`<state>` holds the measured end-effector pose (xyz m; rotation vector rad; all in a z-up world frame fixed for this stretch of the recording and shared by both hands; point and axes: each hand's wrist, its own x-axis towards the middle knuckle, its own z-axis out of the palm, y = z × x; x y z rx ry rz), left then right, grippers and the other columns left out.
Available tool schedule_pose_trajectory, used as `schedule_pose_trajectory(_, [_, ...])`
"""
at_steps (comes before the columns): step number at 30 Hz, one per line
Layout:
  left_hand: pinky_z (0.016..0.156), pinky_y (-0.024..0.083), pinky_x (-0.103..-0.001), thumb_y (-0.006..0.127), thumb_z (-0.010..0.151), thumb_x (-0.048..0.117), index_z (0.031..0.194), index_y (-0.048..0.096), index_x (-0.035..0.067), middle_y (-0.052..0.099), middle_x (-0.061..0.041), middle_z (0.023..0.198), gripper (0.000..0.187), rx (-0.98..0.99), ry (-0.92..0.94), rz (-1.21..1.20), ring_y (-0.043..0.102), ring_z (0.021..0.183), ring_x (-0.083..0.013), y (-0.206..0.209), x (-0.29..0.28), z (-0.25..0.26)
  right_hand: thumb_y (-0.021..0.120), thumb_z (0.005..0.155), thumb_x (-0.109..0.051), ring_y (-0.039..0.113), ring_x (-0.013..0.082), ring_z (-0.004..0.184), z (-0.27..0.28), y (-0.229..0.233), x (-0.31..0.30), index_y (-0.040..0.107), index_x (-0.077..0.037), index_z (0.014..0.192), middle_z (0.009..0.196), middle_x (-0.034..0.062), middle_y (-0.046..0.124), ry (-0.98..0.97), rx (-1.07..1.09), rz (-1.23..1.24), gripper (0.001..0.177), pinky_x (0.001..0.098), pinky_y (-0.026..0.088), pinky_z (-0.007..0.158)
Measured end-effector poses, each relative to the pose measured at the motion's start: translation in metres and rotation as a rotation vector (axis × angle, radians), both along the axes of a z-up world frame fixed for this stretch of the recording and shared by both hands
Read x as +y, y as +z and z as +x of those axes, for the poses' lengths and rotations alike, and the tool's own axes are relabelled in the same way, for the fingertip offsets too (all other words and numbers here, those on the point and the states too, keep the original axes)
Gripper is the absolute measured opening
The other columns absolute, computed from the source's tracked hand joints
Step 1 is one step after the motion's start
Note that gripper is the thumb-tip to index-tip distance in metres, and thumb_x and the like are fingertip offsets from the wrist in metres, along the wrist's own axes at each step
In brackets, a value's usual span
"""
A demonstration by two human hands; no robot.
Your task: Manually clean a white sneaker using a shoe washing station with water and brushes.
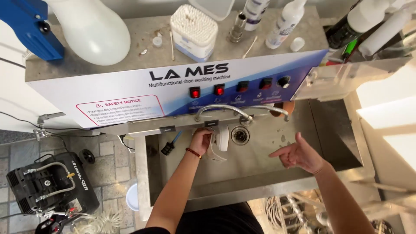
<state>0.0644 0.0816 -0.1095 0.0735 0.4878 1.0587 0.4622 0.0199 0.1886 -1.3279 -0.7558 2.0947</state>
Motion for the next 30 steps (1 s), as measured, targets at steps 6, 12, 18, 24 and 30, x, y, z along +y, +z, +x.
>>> schedule_pose_trajectory(6, [0.101, 0.050, -0.043, 0.055, 0.091, -0.003, 0.111, 0.054, 0.007, 0.061, -0.008, 0.113, 0.022, -0.071, 0.156, 0.001, 0.060, 0.107, -0.0294, 0.017, -0.010, 0.021, 0.029, 0.101, -0.063, 0.050, 0.0161, 0.066, -0.044, -0.047, 0.000, 0.077, 0.000, 0.124, 0.069, 0.0023, 0.050, 0.530, -0.255, -0.102, 0.083, 0.0330, 0.053, 0.069])
schedule_pose_trajectory(12, [0.105, 0.049, -0.041, 0.050, 0.083, -0.005, 0.125, 0.053, 0.002, 0.064, -0.011, 0.123, 0.043, 0.059, 0.212, -0.008, 0.060, 0.111, -0.0300, 0.041, -0.007, 0.013, 0.027, 0.104, -0.063, 0.063, 0.0222, 0.071, -0.039, -0.130, -0.001, 0.069, -0.004, 0.118, 0.077, 0.0109, 0.068, -0.110, 0.277, 0.090, 0.074, 0.0356, 0.055, 0.068])
schedule_pose_trajectory(18, [0.105, 0.047, -0.041, 0.044, 0.073, -0.008, 0.140, 0.050, 0.005, 0.065, -0.012, 0.126, 0.068, 0.152, 0.370, -0.058, 0.060, 0.114, -0.0292, 0.104, -0.018, 0.035, 0.053, 0.100, -0.050, 0.072, 0.0267, 0.115, -0.106, -0.170, -0.081, 0.080, -0.007, 0.110, 0.116, 0.0119, 0.080, 0.619, -0.316, 0.143, 0.051, 0.0407, 0.057, 0.091])
schedule_pose_trajectory(24, [0.097, 0.053, -0.042, 0.048, 0.076, -0.011, 0.133, 0.048, 0.001, 0.062, -0.015, 0.120, 0.058, 0.240, 0.332, -0.115, 0.060, 0.108, -0.0300, 0.057, 0.000, 0.029, 0.059, 0.100, -0.043, 0.042, 0.0399, 0.144, -0.163, -0.041, -0.042, 0.067, -0.013, 0.133, 0.150, 0.0157, 0.053, 0.203, -0.744, 1.736, 0.045, 0.0581, 0.029, 0.119])
schedule_pose_trajectory(30, [0.083, 0.056, -0.037, 0.048, 0.072, -0.012, 0.110, 0.065, -0.003, 0.069, -0.012, 0.106, 0.043, 0.120, 0.223, -0.030, 0.068, 0.095, -0.0247, 0.093, 0.003, 0.029, 0.068, 0.091, -0.056, 0.038, 0.0339, 0.145, -0.196, -0.034, -0.017, 0.059, -0.015, 0.139, 0.144, 0.0108, 0.053, 1.011, -1.156, 1.174, 0.064, 0.0707, 0.014, 0.118])
